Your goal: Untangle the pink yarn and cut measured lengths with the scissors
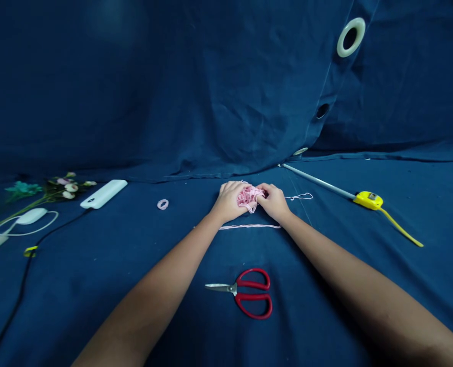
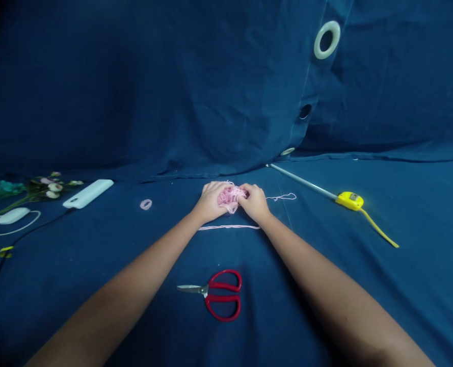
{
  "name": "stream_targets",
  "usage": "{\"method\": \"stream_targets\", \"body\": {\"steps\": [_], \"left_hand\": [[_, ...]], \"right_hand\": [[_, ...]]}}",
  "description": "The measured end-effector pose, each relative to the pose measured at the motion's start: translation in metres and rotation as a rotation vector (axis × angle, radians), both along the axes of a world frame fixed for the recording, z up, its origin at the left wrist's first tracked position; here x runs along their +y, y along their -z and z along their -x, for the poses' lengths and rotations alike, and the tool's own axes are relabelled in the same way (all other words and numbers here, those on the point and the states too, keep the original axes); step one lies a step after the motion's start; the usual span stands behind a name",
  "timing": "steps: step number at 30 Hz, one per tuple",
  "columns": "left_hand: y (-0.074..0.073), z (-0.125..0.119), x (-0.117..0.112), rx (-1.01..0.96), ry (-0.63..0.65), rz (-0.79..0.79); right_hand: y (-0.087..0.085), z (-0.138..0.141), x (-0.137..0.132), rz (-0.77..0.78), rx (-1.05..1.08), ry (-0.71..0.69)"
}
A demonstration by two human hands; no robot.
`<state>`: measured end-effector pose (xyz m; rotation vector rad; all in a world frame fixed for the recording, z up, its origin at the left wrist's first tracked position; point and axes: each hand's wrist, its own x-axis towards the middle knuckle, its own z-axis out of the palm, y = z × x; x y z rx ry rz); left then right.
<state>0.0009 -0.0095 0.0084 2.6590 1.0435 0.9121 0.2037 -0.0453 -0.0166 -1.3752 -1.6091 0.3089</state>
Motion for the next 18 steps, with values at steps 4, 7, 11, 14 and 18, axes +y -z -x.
{"method": "stream_targets", "body": {"steps": [4,7,11,14,18], "left_hand": [[0.007,0.000,0.007,0.037,-0.085,-0.004],[0.009,0.002,0.011,-0.024,-0.155,-0.020],[0.007,0.004,0.011,-0.087,-0.303,-0.017],[0.006,0.003,0.009,-0.083,-0.379,-0.015],[0.005,0.004,0.007,-0.118,-0.450,-0.007]], "right_hand": [[-0.002,0.002,-0.002,-0.078,-0.083,-0.119],[0.001,0.000,0.000,-0.085,-0.083,-0.003],[0.004,-0.002,0.002,-0.014,0.043,0.151],[0.002,-0.001,0.000,-0.022,0.041,0.200],[0.001,-0.002,-0.001,-0.023,0.035,0.344]]}}
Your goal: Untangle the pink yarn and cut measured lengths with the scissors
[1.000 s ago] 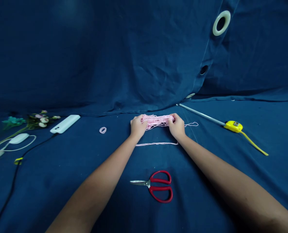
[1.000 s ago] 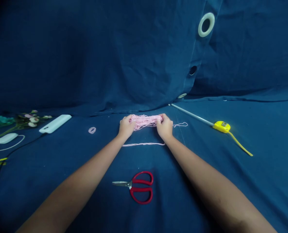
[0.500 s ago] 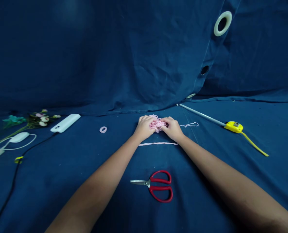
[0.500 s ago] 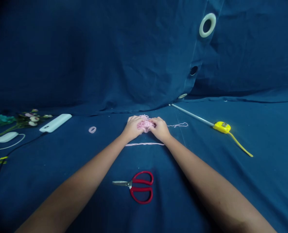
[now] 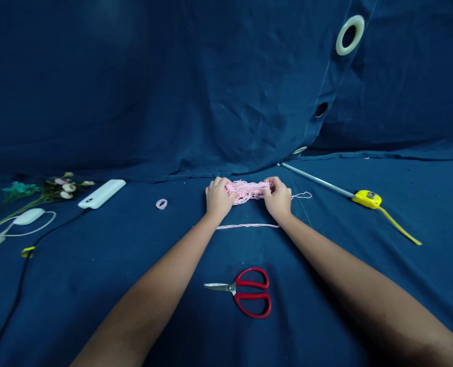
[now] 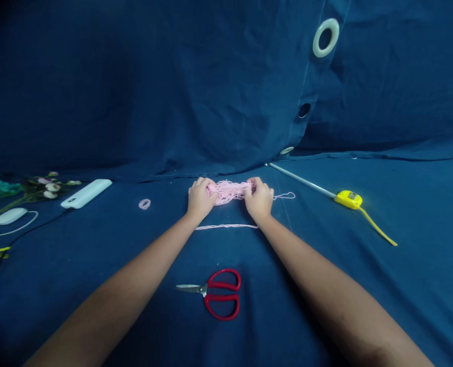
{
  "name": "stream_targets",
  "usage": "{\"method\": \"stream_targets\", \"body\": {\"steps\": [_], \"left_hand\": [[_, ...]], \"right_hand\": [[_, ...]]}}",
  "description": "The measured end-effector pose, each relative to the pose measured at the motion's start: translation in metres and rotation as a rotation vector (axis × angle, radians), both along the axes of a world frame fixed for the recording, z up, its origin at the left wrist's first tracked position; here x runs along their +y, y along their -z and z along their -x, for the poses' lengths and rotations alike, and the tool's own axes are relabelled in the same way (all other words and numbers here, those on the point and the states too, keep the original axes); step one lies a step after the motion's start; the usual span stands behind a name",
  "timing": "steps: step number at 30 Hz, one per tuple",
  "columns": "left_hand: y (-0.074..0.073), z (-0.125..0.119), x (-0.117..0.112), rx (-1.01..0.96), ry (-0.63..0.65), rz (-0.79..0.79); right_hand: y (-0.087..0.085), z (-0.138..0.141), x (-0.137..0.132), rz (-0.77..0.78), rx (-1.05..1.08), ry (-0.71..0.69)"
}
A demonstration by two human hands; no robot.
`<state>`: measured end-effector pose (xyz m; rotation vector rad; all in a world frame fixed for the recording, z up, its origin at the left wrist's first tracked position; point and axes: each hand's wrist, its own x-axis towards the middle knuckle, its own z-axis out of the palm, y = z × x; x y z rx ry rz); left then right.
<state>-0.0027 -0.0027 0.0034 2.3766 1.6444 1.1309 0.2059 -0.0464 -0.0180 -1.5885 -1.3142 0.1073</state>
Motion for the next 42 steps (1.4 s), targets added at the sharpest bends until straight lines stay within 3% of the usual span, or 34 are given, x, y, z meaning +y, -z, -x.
{"method": "stream_targets", "body": {"steps": [3,5,9,15,20,22,26,34,38,40,42], "left_hand": [[0.002,0.004,0.002,-0.098,0.004,0.013],[0.004,0.006,0.006,-0.183,0.041,0.034],[0.006,0.007,0.011,-0.251,0.109,0.113],[0.004,0.002,0.009,-0.039,0.152,0.189],[0.000,0.000,0.002,-0.142,0.448,0.200],[-0.001,0.000,0.001,-0.187,0.492,0.191],[0.000,-0.001,0.002,-0.176,0.406,0.138],[0.001,-0.002,0.001,0.020,0.022,0.112],[0.001,0.000,0.001,0.017,-0.028,0.135],[0.001,0.002,0.003,-0.017,-0.013,0.182],[0.000,0.003,0.003,-0.074,0.080,0.208]], "right_hand": [[0.005,-0.006,0.004,0.019,0.121,0.110],[0.008,-0.010,0.008,0.008,0.178,0.103],[0.008,-0.010,0.011,0.009,0.123,-0.043],[-0.003,0.004,-0.002,0.007,-0.230,-0.496],[-0.003,0.010,-0.005,0.018,-0.356,-0.511],[0.000,0.009,-0.002,0.046,-0.371,-0.477],[0.003,0.005,0.004,0.055,-0.359,-0.358],[-0.003,0.005,-0.003,-0.062,-0.313,-0.147],[-0.003,0.005,-0.003,-0.057,-0.265,-0.086],[-0.003,0.005,-0.002,-0.033,-0.235,-0.148],[-0.001,0.006,-0.001,0.006,-0.242,-0.262]]}}
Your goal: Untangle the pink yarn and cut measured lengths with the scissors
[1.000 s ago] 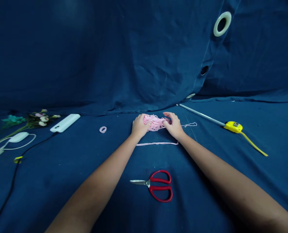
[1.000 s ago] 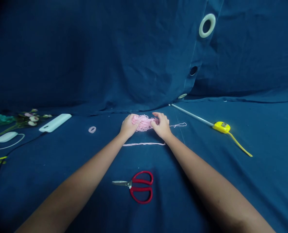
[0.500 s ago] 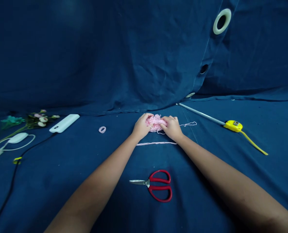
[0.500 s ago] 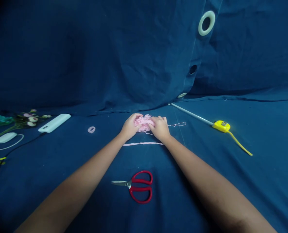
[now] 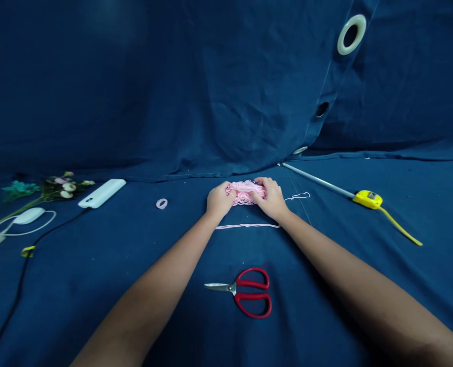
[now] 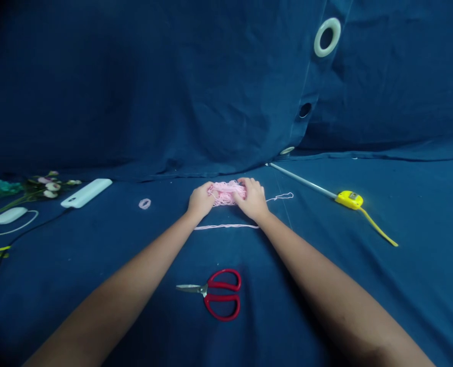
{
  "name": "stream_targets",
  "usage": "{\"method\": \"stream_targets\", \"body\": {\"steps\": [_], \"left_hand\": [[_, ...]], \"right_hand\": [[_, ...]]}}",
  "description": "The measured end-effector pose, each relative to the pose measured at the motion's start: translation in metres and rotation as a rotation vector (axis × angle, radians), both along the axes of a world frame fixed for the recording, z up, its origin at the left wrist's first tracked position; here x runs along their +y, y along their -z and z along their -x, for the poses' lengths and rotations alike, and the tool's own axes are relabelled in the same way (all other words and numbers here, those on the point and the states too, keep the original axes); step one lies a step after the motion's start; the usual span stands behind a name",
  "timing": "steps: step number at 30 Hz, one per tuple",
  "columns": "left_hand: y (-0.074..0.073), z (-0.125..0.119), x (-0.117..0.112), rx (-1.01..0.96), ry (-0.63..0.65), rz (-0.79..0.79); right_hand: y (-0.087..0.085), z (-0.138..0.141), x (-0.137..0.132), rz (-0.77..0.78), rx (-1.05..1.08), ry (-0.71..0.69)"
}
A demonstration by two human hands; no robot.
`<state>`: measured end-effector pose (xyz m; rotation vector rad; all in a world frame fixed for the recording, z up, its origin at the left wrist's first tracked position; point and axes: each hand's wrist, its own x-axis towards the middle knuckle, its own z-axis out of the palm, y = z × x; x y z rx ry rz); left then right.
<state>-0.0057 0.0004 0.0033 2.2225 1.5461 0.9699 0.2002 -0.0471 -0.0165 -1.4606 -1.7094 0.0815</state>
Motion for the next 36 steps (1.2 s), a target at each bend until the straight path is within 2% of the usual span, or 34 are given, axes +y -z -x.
{"method": "stream_targets", "body": {"steps": [4,6,8,11,13,14,17,20,22,26,29,32,34,36], "left_hand": [[-0.005,-0.003,-0.006,-0.118,0.348,-0.024],[-0.008,-0.006,-0.011,-0.083,0.432,-0.048],[-0.009,-0.007,-0.014,-0.004,0.389,-0.115],[-0.007,-0.006,-0.011,0.079,0.157,-0.199],[-0.003,-0.004,-0.006,0.094,0.035,-0.161],[-0.001,-0.003,-0.003,0.099,0.017,-0.129],[0.003,-0.002,0.002,0.119,0.123,-0.094],[0.003,-0.004,0.002,0.172,0.302,-0.111],[0.002,-0.005,0.001,0.210,0.351,-0.106],[0.000,-0.004,-0.002,0.180,0.271,-0.139],[-0.001,-0.003,-0.003,0.118,0.145,-0.164],[-0.003,-0.002,-0.005,0.072,0.026,-0.184],[-0.005,-0.002,-0.006,0.042,0.019,-0.206],[-0.005,-0.002,-0.007,0.027,0.074,-0.212]], "right_hand": [[0.004,0.001,0.003,0.063,-0.123,-0.129],[0.006,0.000,0.006,0.079,-0.137,-0.166],[0.006,-0.002,0.008,0.073,-0.099,-0.190],[0.003,-0.005,0.008,0.019,-0.018,-0.162],[0.000,-0.006,0.006,-0.027,0.021,-0.135],[0.000,-0.006,0.005,-0.049,0.032,-0.133],[0.000,-0.004,0.003,-0.064,0.028,-0.159],[0.003,-0.003,0.005,0.004,-0.014,-0.208],[0.005,-0.002,0.006,0.043,-0.052,-0.228],[0.004,-0.003,0.006,0.051,-0.094,-0.125],[0.001,-0.005,0.004,0.002,-0.008,0.002],[-0.001,-0.005,0.001,-0.073,0.109,0.030],[-0.002,-0.004,0.000,-0.111,0.140,0.013],[-0.001,-0.004,0.000,-0.101,0.119,-0.016]]}}
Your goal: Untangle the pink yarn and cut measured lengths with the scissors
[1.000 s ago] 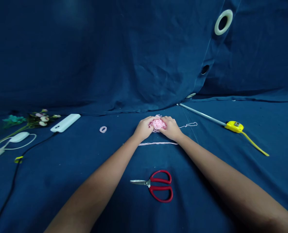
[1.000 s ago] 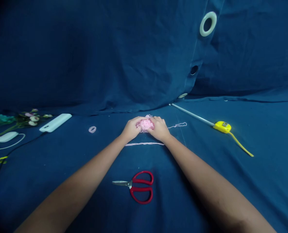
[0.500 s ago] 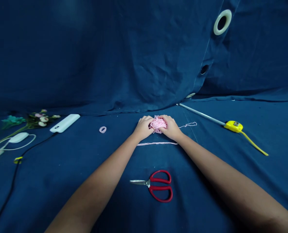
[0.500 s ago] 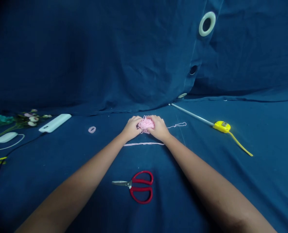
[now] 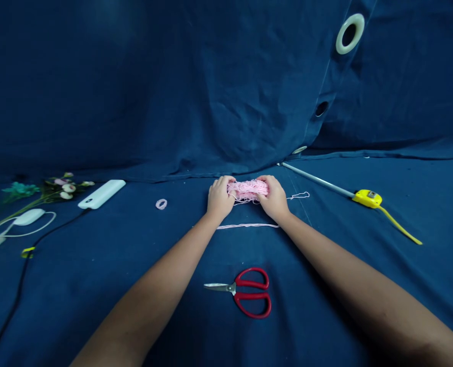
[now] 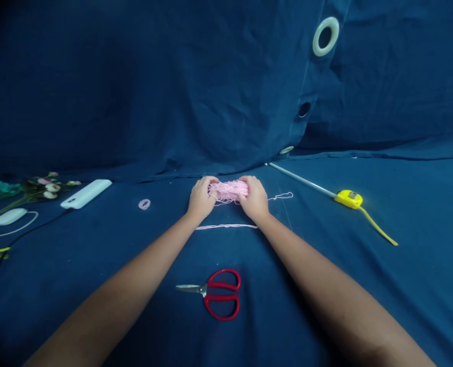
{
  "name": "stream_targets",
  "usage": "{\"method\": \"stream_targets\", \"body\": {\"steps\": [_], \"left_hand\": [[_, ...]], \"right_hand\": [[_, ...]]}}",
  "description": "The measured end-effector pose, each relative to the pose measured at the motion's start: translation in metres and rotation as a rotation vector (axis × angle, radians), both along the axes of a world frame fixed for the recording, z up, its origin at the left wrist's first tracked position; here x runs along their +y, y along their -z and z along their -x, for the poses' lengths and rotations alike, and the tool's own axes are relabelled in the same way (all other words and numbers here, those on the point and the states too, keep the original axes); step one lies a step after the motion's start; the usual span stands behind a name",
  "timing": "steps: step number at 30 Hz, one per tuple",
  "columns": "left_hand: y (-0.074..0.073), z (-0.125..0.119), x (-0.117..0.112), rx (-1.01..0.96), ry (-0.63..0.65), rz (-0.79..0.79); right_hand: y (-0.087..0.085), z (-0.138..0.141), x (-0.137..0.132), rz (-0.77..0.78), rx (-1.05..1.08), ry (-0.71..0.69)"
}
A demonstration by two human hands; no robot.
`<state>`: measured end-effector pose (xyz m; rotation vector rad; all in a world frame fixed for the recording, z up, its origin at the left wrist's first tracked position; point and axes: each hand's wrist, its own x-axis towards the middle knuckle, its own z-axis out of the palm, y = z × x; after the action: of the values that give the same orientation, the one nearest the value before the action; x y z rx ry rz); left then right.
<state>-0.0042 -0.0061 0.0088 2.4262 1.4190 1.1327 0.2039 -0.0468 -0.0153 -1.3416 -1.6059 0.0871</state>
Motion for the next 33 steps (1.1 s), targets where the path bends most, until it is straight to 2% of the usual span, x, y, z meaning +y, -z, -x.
{"method": "stream_targets", "body": {"steps": [5,7,10,13,15,19,22,25,29,31,33], "left_hand": [[0.003,-0.003,0.002,0.154,0.264,0.044],[0.005,-0.004,0.003,0.220,0.291,0.042],[0.007,-0.004,0.006,0.222,0.178,0.028],[0.007,-0.001,0.008,0.131,0.003,0.021],[0.006,0.001,0.008,0.070,-0.061,0.022],[0.006,0.000,0.007,0.013,0.003,0.048],[0.009,-0.002,0.008,0.120,0.063,0.048],[0.013,-0.001,0.012,0.204,0.000,0.071],[0.016,0.003,0.015,0.114,-0.145,0.157],[0.015,0.004,0.015,0.108,-0.141,0.147],[0.014,0.003,0.013,0.105,-0.079,0.105]], "right_hand": [[0.003,0.001,0.003,0.055,-0.116,-0.090],[0.002,0.001,0.003,0.054,-0.140,-0.127],[0.001,0.000,0.001,0.054,-0.142,-0.098],[0.002,-0.002,0.001,0.065,-0.013,0.021],[0.003,-0.003,0.002,0.086,0.063,0.069],[0.005,-0.001,0.006,0.105,0.001,0.103],[0.005,0.000,0.007,0.111,-0.066,0.138],[0.003,0.000,0.005,0.123,-0.048,0.129],[0.001,-0.001,0.001,0.152,0.117,0.085],[0.001,-0.001,0.000,0.141,0.187,0.021],[0.001,-0.001,0.000,0.110,0.191,-0.042]]}}
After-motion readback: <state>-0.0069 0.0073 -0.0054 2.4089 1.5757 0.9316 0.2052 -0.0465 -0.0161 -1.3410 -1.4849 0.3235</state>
